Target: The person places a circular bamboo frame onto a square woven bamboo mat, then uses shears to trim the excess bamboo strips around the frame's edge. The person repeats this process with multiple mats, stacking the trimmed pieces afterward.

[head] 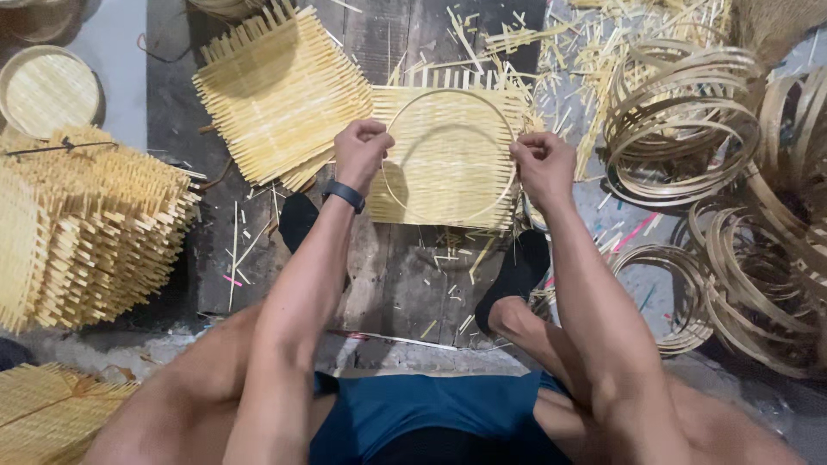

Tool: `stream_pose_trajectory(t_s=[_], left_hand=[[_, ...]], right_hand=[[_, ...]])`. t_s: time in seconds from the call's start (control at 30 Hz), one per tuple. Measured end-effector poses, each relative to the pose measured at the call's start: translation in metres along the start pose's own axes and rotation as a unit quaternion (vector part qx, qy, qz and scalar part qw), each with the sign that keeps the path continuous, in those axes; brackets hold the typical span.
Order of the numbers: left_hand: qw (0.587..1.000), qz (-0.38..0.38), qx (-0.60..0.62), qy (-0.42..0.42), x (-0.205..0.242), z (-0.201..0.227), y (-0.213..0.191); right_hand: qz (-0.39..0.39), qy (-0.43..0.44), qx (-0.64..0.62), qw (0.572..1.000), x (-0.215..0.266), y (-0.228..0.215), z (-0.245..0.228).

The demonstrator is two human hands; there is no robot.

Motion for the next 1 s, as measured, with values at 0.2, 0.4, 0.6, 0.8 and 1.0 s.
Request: stream_pose_trajectory(t_s=[0.2,0.4,0.6,0.8,1.0], left_hand=[[0.946,0.04,-0.304,0.109,-0.008,-0.036,-0.014],[0.934,0.064,-0.35,0.039,-0.002,-0.024,-0.015],[0.929,0.093,-0.357,0.036,0.0,-0.025,-0.014],[0.927,0.101,-0.36,0.036,-0.007,-0.035,-0.016],[0.949,0.052,-0.309,-0.037,-0.019,-0.046,-0.023]], right_hand=[[0.065,-0.138,0.203,0.967,-0.006,0.024,0.017],[0.068,-0.121,0.221,0.965,-0.002,0.023,0.018],[0.072,-0.104,0.243,0.962,-0.002,0.024,0.02],[0.077,-0.071,0.22,0.97,-0.002,0.021,0.026],[0.081,-0.037,0.238,0.967,-0.004,0.022,0.03]])
Point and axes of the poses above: each hand's wrist, its own x-axis away from the middle knuckle, its own y-axis out of the palm, z = x × y, the point moved 5 cm from there along -x, towards the middle knuckle, and after that the axes turned 2 degrees about -z, right-handed, at the moved point
